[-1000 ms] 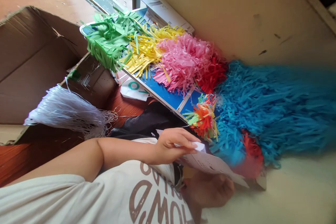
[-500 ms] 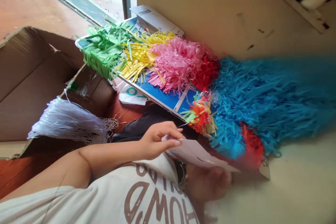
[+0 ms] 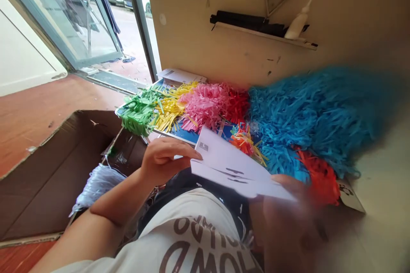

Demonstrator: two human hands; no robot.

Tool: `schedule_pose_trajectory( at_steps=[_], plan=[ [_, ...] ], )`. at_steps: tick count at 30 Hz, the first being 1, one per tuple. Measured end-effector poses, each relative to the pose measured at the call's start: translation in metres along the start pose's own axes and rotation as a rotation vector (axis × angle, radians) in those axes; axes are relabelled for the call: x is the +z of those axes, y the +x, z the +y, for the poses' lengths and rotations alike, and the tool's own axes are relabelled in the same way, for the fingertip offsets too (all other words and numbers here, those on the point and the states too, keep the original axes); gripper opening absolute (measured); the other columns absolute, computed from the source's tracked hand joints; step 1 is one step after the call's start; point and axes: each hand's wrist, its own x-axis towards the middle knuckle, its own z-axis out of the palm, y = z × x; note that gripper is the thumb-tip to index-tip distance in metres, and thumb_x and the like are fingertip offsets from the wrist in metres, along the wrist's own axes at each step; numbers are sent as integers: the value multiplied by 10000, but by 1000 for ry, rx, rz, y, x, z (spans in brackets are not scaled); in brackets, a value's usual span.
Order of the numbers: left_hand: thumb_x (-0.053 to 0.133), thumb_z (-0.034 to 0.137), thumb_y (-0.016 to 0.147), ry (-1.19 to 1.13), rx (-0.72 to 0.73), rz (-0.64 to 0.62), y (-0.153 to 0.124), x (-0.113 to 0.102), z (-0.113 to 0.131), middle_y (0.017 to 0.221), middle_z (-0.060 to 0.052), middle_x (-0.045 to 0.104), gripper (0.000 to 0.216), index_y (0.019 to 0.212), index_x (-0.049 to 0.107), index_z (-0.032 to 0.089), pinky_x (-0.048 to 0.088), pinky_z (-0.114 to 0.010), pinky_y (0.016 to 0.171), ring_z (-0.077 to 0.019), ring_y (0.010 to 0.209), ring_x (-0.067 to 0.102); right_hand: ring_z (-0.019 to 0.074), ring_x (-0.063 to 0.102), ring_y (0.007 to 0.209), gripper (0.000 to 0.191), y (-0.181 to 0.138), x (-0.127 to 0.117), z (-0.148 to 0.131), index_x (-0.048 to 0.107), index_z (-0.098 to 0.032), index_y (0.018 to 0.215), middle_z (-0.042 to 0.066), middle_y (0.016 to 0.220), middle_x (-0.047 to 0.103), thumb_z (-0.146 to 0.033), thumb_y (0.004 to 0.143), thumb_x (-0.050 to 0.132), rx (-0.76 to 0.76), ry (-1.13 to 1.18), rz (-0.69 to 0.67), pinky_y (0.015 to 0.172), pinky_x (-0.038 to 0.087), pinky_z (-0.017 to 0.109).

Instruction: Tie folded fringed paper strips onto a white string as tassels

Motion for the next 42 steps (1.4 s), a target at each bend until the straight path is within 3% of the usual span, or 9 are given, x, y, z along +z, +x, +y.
schedule_pose_trajectory(
  at_steps=[5, 12, 15, 19, 23, 30, 34, 36, 42],
  plan=[
    [720, 273, 856, -26, -34, -27, -26, 9, -41, 741, -58, 777, 111, 890, 800, 204, 623, -254, 664, -185, 659, 743, 218, 627, 621, 312, 12, 12, 19, 642, -258, 657, 15, 622, 624, -565, 716, 641, 65, 48, -78, 617, 535, 375],
    [817, 413, 751, -117, -354, 46, -60, 25, -74, 773, -119, 771, 274, 817, 792, 149, 605, -259, 693, -199, 714, 737, 246, 625, 677, 319, -3, 23, 58, 635, -279, 638, 30, 603, 591, -590, 622, 709, 190, 82, -91, 595, 503, 350],
    [863, 467, 668, -175, -542, 94, -83, 40, -85, 779, -117, 764, 367, 794, 775, 133, 594, -265, 711, -195, 732, 726, 226, 620, 704, 362, -22, 43, 79, 639, -254, 731, 19, 688, 622, -590, 633, 728, 326, 152, -65, 640, 508, 344],
    [863, 465, 647, -210, -946, 261, -121, 67, -96, 733, -69, 737, 383, 744, 723, 122, 569, -248, 649, -157, 668, 682, 161, 581, 701, 350, -56, 70, 104, 602, -196, 799, -6, 732, 610, -521, 736, 717, 545, 199, -26, 698, 491, 309],
    [834, 448, 679, -166, -1200, 350, -153, 86, -100, 699, -34, 693, 365, 744, 686, 121, 516, -235, 627, -125, 634, 620, 109, 535, 642, 428, -76, 86, 114, 514, -188, 813, -59, 686, 557, -473, 675, 803, 683, 176, -32, 645, 450, 243],
    [855, 374, 655, -209, -1269, 449, -169, 102, -106, 695, 38, 581, 394, 768, 543, 161, 442, -206, 625, -87, 630, 539, 114, 590, 640, 499, -83, 100, 117, 430, -210, 840, -61, 726, 567, -466, 659, 818, 778, -14, 35, 622, 476, 239],
    [888, 318, 614, -555, -1393, 469, -161, 114, -113, 954, -43, 696, 510, 1009, 609, 155, 498, -296, 830, -166, 872, 642, 131, 620, 726, 475, -87, 101, 119, 474, -201, 921, -28, 815, 607, -455, 685, 799, 744, 30, -6, 698, 518, 276],
    [877, 326, 640, -679, -1443, 462, -158, 120, -115, 993, -73, 716, 481, 1020, 657, 130, 488, -340, 897, -192, 918, 651, 144, 630, 792, 461, -88, 101, 119, 499, -195, 955, 0, 876, 624, -456, 706, 786, 727, 70, -39, 745, 530, 298],
    [860, 374, 675, -585, -1407, 420, -157, 133, -110, 917, -57, 744, 374, 920, 726, 125, 494, -335, 875, -187, 855, 661, 112, 587, 700, 553, -88, 101, 119, 404, -224, 884, -64, 779, 545, -459, 651, 847, 782, 10, -25, 696, 514, 264]
  ],
)
